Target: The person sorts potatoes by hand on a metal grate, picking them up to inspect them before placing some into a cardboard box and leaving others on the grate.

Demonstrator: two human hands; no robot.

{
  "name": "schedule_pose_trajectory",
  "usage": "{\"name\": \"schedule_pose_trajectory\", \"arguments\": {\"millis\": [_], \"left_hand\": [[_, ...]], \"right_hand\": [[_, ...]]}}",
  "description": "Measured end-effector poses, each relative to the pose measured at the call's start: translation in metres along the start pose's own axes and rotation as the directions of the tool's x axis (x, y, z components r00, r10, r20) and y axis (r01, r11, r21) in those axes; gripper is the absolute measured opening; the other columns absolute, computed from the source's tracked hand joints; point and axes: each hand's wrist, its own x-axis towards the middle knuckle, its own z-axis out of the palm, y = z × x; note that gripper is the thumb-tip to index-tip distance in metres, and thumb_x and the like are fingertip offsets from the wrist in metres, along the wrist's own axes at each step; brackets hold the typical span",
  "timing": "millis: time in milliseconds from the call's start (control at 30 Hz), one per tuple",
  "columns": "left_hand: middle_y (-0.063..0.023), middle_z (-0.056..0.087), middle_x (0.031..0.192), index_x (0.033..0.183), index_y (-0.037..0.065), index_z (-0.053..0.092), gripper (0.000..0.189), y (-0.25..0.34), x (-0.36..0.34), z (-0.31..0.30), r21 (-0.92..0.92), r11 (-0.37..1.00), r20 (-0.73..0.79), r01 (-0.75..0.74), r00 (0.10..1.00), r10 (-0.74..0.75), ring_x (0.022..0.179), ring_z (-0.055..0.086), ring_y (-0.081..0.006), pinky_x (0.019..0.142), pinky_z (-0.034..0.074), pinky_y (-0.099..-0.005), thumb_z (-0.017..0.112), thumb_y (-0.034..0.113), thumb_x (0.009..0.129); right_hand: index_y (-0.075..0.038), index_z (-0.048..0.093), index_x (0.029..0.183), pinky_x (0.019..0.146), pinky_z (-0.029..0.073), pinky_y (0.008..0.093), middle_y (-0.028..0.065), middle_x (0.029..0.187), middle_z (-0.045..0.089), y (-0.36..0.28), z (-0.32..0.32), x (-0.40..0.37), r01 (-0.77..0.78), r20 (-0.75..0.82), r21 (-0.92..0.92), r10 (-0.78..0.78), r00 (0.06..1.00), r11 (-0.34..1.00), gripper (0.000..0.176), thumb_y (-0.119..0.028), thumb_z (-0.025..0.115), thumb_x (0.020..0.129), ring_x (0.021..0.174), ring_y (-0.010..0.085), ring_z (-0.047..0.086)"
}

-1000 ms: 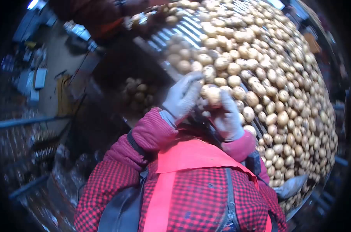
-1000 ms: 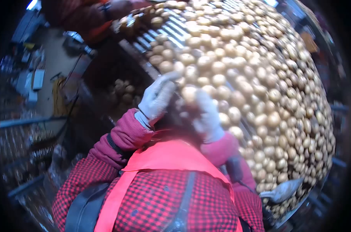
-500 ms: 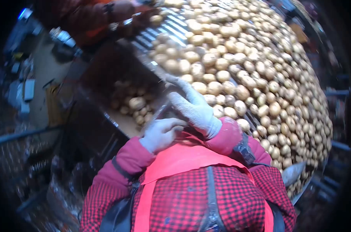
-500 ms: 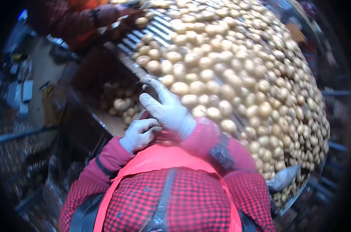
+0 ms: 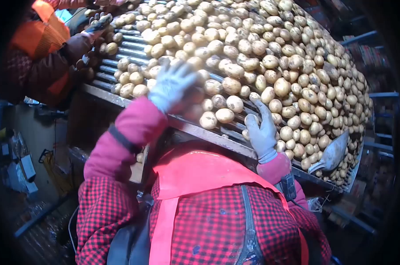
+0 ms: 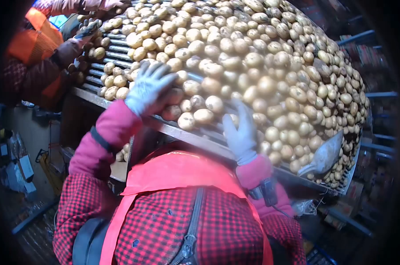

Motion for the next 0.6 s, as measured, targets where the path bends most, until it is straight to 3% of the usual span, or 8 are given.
{"name": "schedule_pose_trajectory", "arguments": {"millis": [100,167,233,300,433,467,533,600], "left_hand": [[-0.0072,0.057,0.133,0.116,0.024,0.067,0.031,-0.047,0.019,0.015,0.137,0.99,-0.077,0.038,0.997,-0.027,0.132,0.049,-0.033,0.108,0.036,-0.0522,0.072,0.029,0.086],[-0.0078,0.054,0.142,0.126,0.027,0.065,0.041,-0.05,0.038,-0.02,0.194,0.956,0.274,0.221,0.924,-0.269,0.137,0.045,-0.0338,0.111,0.035,-0.0514,0.073,0.032,0.086],[-0.0083,0.051,0.147,0.133,0.03,0.061,0.052,-0.093,0.023,0.004,0.223,0.946,-0.136,0.235,0.968,-0.209,0.138,0.044,-0.035,0.113,0.035,-0.0501,0.075,0.034,0.083],[-0.0078,0.049,0.15,0.138,0.03,0.057,0.058,-0.109,0.022,-0.007,0.305,0.901,-0.086,0.309,0.951,-0.297,0.139,0.041,-0.0361,0.112,0.032,-0.0523,0.073,0.035,0.083],[-0.0108,0.051,0.144,0.142,0.025,0.055,0.056,-0.141,0.015,-0.01,0.503,0.668,-0.187,0.548,0.824,-0.535,0.136,0.043,-0.0362,0.111,0.031,-0.0543,0.067,0.034,0.089],[-0.0122,0.052,0.144,0.136,0.021,0.058,0.05,-0.138,0.013,-0.009,0.491,0.694,-0.274,0.526,0.85,-0.45,0.127,0.052,-0.0351,0.104,0.04,-0.0527,0.069,0.028,0.088],[-0.0122,0.052,0.146,0.138,0.02,0.057,0.057,-0.105,0.023,-0.025,0.241,0.914,-0.086,0.326,0.945,-0.314,0.126,0.055,-0.0359,0.103,0.045,-0.0493,0.071,0.022,0.083],[-0.0125,0.053,0.145,0.138,0.019,0.057,0.061,-0.071,0.033,-0.015,0.032,0.992,0.068,0.119,0.99,-0.121,0.12,0.06,-0.0363,0.097,0.051,-0.0468,0.072,0.015,0.079]], "right_hand": [[0.0,0.055,0.14,0.107,0.048,0.0405,0.019,0.136,0.06,0.008,0.003,0.011,-0.104,-0.007,0.144,0.106,0.994,0.984,0.049,-0.012,0.068,0.094,0.125,0.03,0.059],[-0.001,0.055,0.14,0.106,0.048,0.0406,0.0185,0.135,0.06,0.002,0.007,0.019,-0.076,-0.009,0.159,0.078,0.997,0.984,0.048,-0.011,0.066,0.094,0.124,0.0287,0.059],[-0.003,0.056,0.139,0.106,0.047,0.0403,0.0167,0.135,0.061,-0.007,0.01,0.036,-0.034,-0.01,0.162,0.036,0.999,0.986,0.048,-0.012,0.068,0.093,0.124,0.0274,0.059],[-0.004,0.057,0.138,0.106,0.047,0.0402,0.0153,0.135,0.061,-0.004,0.014,0.052,0.048,-0.009,0.114,-0.047,0.999,0.992,0.048,-0.013,0.069,0.093,0.123,0.0279,0.058],[-0.001,0.055,0.14,0.11,0.045,0.0387,0.0182,0.137,0.06,-0.003,0.021,0.09,0.228,0.07,-0.059,-0.224,0.972,0.972,0.05,-0.009,0.068,0.093,0.129,0.0295,0.056],[-0.007,0.056,0.14,0.111,0.045,0.0407,0.0185,0.136,0.06,-0.003,0.026,0.1,0.201,0.101,-0.137,-0.188,0.977,0.97,0.051,-0.015,0.069,0.092,0.129,0.0334,0.056],[-0.014,0.057,0.141,0.109,0.045,0.0448,0.0177,0.139,0.058,-0.004,0.037,0.123,0.232,0.189,-0.33,-0.177,0.966,0.915,0.052,-0.026,0.069,0.092,0.125,0.0354,0.058],[-0.015,0.055,0.144,0.101,0.049,0.0449,0.0167,0.137,0.06,-0.003,0.051,0.147,0.208,0.281,-0.426,-0.09,0.955,0.88,0.054,-0.027,0.069,0.093,0.113,0.0343,0.064]]}}
